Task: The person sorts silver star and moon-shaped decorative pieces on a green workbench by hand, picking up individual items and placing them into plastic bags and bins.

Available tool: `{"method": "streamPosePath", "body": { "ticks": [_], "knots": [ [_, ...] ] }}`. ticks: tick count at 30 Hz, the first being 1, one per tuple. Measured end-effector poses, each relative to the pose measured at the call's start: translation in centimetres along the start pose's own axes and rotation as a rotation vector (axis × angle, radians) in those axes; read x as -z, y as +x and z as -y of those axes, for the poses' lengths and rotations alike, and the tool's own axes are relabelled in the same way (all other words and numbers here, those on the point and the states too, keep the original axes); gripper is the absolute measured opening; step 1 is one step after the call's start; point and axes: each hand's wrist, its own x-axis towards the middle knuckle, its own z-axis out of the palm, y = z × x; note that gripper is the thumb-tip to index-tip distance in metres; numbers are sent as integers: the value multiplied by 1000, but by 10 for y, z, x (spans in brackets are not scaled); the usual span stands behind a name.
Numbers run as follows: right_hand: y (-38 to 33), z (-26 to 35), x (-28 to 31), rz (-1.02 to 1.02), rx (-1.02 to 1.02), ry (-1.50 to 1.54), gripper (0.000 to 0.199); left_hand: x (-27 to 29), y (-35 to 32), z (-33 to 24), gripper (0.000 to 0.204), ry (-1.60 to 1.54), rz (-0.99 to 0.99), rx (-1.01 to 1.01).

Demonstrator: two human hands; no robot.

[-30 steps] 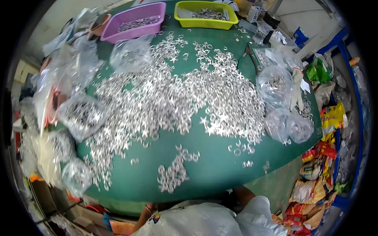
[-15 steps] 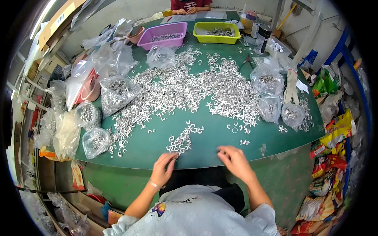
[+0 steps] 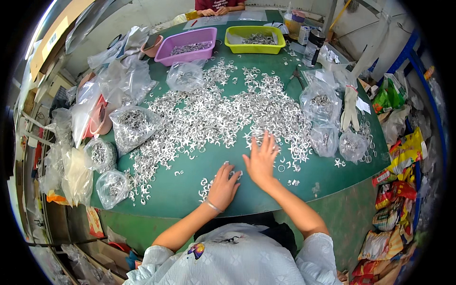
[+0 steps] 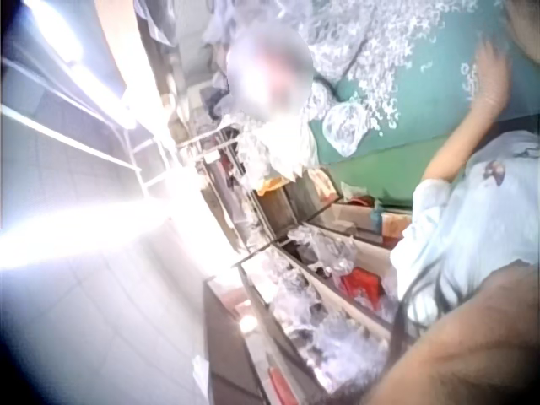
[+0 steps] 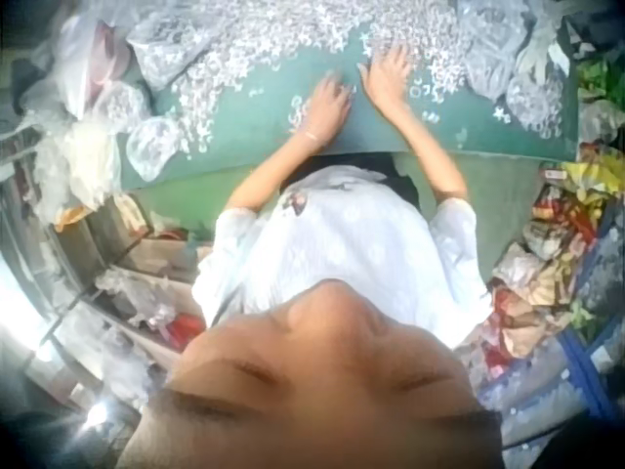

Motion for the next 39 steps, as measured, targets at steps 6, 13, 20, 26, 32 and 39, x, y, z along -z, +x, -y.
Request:
{"method": "streamPosePath", "body": {
  "ticks": [6, 13, 20, 26, 32, 39],
  "knots": [
    [28, 37, -27, 22, 224, 196, 58, 13, -23, -1, 35, -108, 53, -84],
    [36, -3, 22, 68, 342, 523, 31, 37, -30, 0, 41, -44, 21, 107],
    [-10, 25, 4, 197, 255, 195, 64, 20, -47, -5, 46, -92, 16, 243],
    [-11, 15, 24, 24, 336, 350, 48, 36, -48, 3, 44, -356, 58, 180],
    [-34, -20, 38, 90, 57, -155, 55, 52, 6, 25, 62, -137, 179, -53],
    [-36, -3, 43, 177, 218, 158, 54, 30, 35, 60, 60, 112, 188, -189]
  ]
}}
